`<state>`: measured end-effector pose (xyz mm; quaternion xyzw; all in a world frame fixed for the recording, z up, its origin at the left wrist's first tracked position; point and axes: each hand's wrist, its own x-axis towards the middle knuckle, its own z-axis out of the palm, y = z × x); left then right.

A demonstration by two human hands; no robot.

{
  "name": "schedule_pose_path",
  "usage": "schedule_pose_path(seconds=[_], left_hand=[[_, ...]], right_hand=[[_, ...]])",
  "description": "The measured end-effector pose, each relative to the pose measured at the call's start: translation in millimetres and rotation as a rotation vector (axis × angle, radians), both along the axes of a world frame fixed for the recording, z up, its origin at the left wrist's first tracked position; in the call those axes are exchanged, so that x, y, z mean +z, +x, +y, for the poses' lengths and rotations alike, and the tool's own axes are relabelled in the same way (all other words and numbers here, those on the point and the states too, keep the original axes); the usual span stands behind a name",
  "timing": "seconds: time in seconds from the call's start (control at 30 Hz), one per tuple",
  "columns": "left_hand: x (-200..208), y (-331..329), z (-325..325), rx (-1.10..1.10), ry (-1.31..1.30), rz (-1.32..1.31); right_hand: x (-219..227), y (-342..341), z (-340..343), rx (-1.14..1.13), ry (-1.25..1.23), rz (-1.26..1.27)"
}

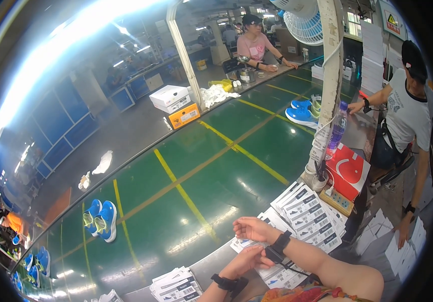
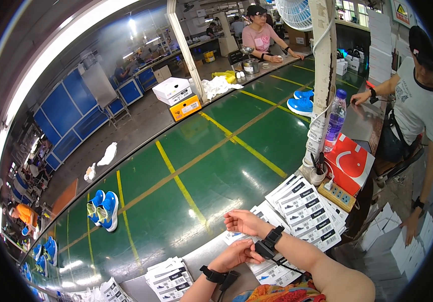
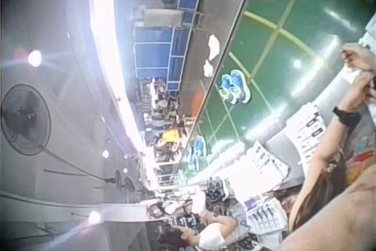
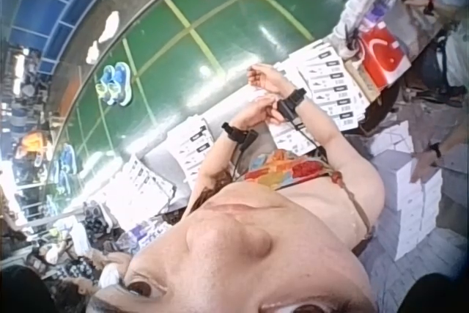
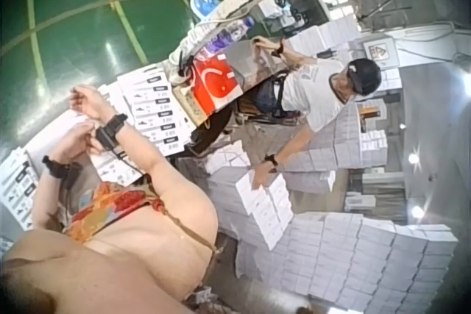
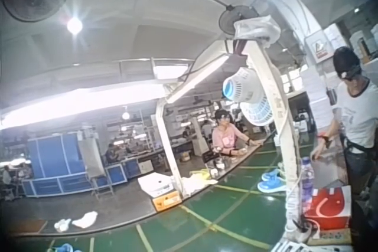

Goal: Inspecting pairs of shoes and checking their labels and soles before packaging.

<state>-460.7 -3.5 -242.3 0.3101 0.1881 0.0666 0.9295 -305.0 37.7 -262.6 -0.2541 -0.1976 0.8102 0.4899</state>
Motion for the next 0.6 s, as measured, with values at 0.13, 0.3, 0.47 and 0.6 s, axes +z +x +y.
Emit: schedule_pose_path(seconds=[0.13,0.3,0.47,0.6], left_hand=[[0.8,0.2,0.2,0.001,-0.003,0.0],[1.9,0.8,0.5,0.001,-0.011,-0.012],[-1.5,0.2,0.6,0.003,-0.013,-0.005],[-2.2,0.3,0.5,0.001,-0.011,-0.006]], right_hand=[[1.5,0.0,0.0,-0.002,0.003,0.003],[1.5,0.4,-0.3,-0.009,0.0,0.002],[-1.1,0.4,0.8,-0.008,0.002,0.002],[-1.7,0.8,0.9,-0.009,0.0,0.004]])
